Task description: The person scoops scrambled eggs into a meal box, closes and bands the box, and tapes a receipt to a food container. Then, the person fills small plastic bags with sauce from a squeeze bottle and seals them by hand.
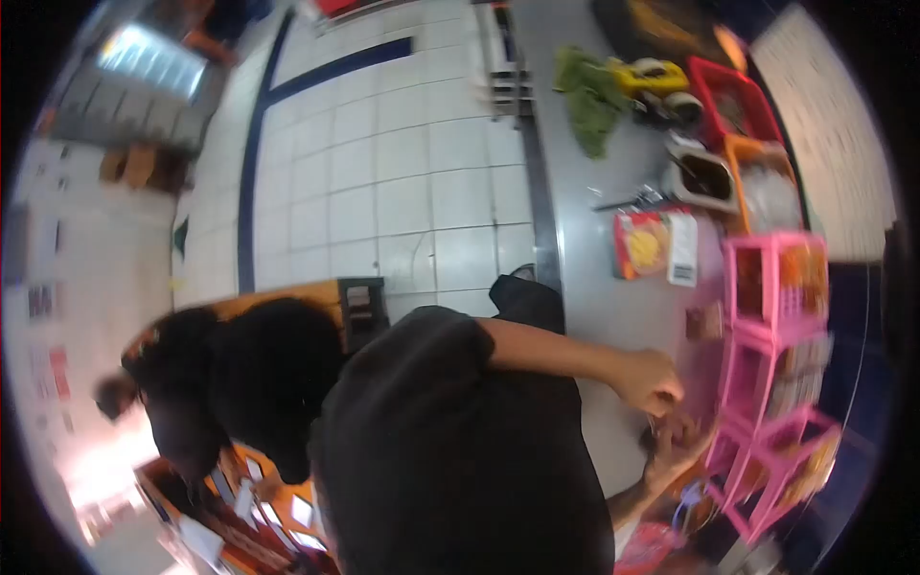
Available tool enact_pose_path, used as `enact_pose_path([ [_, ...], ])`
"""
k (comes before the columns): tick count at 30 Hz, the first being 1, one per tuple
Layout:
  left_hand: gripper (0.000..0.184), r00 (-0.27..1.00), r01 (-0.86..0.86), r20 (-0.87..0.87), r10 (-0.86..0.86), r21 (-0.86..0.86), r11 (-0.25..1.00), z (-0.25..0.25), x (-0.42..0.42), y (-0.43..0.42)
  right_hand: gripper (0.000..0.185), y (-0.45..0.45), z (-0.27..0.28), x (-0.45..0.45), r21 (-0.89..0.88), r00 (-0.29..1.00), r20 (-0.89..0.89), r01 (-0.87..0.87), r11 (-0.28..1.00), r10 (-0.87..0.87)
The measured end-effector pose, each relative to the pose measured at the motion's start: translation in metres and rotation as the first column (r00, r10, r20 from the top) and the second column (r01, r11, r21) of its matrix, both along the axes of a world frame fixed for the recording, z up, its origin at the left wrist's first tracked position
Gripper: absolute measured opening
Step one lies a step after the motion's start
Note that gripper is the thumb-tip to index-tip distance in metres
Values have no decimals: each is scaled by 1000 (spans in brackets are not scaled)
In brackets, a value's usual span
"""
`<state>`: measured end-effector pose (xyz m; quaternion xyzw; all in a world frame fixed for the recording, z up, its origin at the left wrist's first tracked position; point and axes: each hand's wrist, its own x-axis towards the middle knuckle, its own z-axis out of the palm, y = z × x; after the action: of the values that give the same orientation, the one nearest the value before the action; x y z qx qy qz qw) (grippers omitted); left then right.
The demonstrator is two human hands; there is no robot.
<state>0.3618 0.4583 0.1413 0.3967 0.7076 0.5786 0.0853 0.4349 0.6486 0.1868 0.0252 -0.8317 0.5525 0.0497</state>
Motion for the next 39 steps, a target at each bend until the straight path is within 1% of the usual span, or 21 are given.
enact_pose_path([
  [3, 21, 1000, -5, 25, 2, 121, 993, -6, -3, 4, 88, -10, -4, 11, -89, 985, 22, 173, 981, -172],
  [5, 17, 989, -35, 147, 19, 104, 994, 6, -4, -6, 89, 2, -12, 19, 175, 984, 20, 171, 970, -177],
  [7, 15, 929, -41, 370, -2, 109, 993, 13, -4, -9, 87, -3, -11, 22, 385, 961, -247, 218, 897, -128],
  [8, 16, 868, -40, 496, -17, 104, 994, 17, -4, -9, 87, -4, -11, 30, 388, 945, -241, 302, 871, -220],
  [10, 17, 895, -138, 436, 98, 62, 988, 13, -9, 1, 80, 0, -18, 45, 474, 975, -5, 198, 858, -222],
  [11, 17, 891, -198, 415, 184, -8, 980, -3, -19, 3, 80, 4, -27, 55, 469, 960, -1, 247, 848, -279],
  [14, 16, 823, -220, 549, 145, 73, 973, -15, -51, 11, 70, 5, -39, 90, 384, 873, 241, 316, 868, -424],
  [18, 22, 827, -171, 542, 148, -9, 985, -49, -110, 52, 65, 8, -51, 108, 394, 846, 218, 379, 837, -486],
  [20, 28, 877, -329, 327, 352, -124, 936, -73, -136, 78, 52, 6, -52, 103, 433, 833, 211, 390, 813, -512],
  [21, 28, 879, -336, 316, 358, -124, 934, -84, -141, 86, 52, 6, -56, 103, 427, 838, 204, 389, 816, -506],
  [24, 31, 852, -523, -14, 523, -77, 849, -86, -147, 94, 36, 13, -77, 103, 563, 877, 112, 332, 757, -468],
  [27, 30, 855, -447, 105, 508, -348, 824, -37, -131, 78, 24, 13, -96, 96, 500, 811, 175, 415, 760, -558],
  [29, 31, 837, -455, 108, 537, -409, 791, -38, -145, 66, 26, 10, -102, 93, 501, 832, -132, 525, 688, -539],
  [30, 33, 826, -445, 120, 551, -462, 767, -41, -154, 65, 26, 8, -93, 89, 501, 835, -129, 520, 692, -534],
  [31, 33, 824, -445, 124, 552, -460, 768, -49, -165, 69, 27, 7, -79, 84, 426, 811, 114, 482, 766, -574],
  [32, 32, 829, -523, -67, 556, -446, 726, -65, -179, 74, 28, 5, -71, 81, 335, 746, 353, 463, 821, -565],
  [33, 31, 801, -596, -253, 542, -415, 687, -81, -189, 78, 28, 3, -71, 80, 342, 744, 352, 462, 818, -568],
  [34, 31, 801, -596, -247, 545, -406, 693, -90, -198, 85, 29, 3, -73, 78, 311, 760, 329, 474, 824, -561],
  [36, 39, 737, -674, -589, 333, -606, 422, -105, -217, 102, 31, 8, -77, 72, 293, 777, 283, 489, 822, -563],
  [37, 39, 734, -677, -589, 340, -591, 438, -126, -229, 108, 32, 9, -78, 70, 282, 807, 242, 473, 835, -539],
  [39, 41, 478, -866, -746, 464, -489, 106, -162, -254, 115, 32, 10, -71, 68, 284, 827, 185, 472, 834, -531],
])
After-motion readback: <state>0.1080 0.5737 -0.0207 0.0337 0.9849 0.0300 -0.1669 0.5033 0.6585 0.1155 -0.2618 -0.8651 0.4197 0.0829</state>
